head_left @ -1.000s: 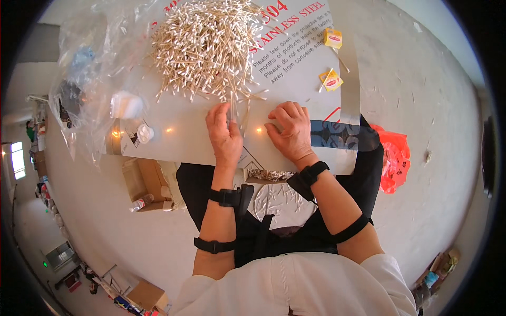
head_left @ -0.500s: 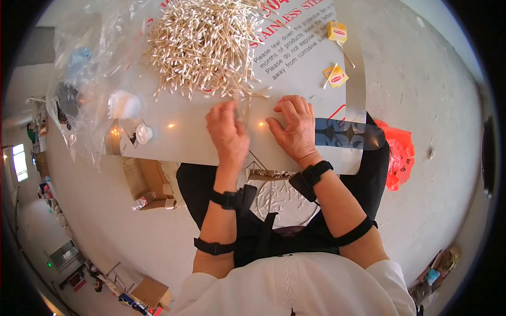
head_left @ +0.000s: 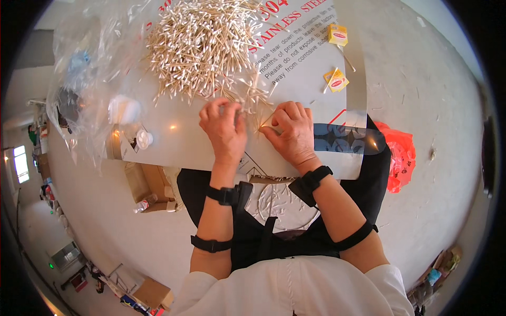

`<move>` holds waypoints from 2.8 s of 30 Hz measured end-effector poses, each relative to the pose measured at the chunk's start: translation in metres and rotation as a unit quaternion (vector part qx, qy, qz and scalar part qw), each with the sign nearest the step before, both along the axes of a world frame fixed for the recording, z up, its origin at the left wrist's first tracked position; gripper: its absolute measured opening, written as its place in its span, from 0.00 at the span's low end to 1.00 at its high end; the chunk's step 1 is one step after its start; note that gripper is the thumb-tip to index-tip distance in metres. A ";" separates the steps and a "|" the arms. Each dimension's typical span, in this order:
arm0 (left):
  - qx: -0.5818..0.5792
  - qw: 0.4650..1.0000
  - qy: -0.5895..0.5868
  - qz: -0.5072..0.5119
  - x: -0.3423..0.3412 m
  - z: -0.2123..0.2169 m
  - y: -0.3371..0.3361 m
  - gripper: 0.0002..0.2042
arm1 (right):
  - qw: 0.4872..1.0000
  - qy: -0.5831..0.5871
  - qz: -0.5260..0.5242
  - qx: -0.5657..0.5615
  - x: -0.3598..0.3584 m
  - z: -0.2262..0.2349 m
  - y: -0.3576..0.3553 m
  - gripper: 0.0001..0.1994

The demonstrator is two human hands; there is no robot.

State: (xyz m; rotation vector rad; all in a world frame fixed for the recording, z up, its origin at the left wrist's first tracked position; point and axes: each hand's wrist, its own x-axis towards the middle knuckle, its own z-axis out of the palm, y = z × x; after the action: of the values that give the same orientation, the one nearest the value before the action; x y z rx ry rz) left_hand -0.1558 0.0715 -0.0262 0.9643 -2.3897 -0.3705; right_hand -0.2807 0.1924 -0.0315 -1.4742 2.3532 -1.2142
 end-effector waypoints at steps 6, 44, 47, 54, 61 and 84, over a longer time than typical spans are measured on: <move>0.004 0.999 0.036 -0.027 -0.004 0.002 -0.005 0.16 | 1.000 0.000 -0.006 0.001 0.000 0.000 0.000 0.15; -0.030 0.996 -0.071 -0.048 -0.036 0.012 -0.025 0.13 | 1.000 -0.014 -0.006 0.008 -0.002 0.003 0.001 0.13; -0.005 0.996 -0.040 -0.082 -0.038 0.013 -0.026 0.13 | 1.000 -0.007 -0.002 0.003 -0.003 0.002 0.001 0.12; -0.069 0.991 -0.104 0.055 -0.086 0.017 -0.077 0.12 | 1.000 -0.009 0.002 0.012 -0.001 0.006 0.000 0.13; 0.083 0.984 -0.054 0.145 -0.081 0.017 -0.135 0.13 | 1.000 -0.005 0.005 0.016 -0.002 0.003 0.001 0.13; 0.236 0.970 0.024 0.059 0.004 0.024 -0.116 0.08 | 1.000 -0.012 -0.001 0.012 -0.002 0.003 0.000 0.13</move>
State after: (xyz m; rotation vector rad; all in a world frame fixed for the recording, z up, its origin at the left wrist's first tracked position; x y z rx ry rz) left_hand -0.1515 -0.0448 -0.0019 1.2781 -2.2282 -0.9332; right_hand -0.2824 0.1923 -0.0289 -1.4415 2.3460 -1.1945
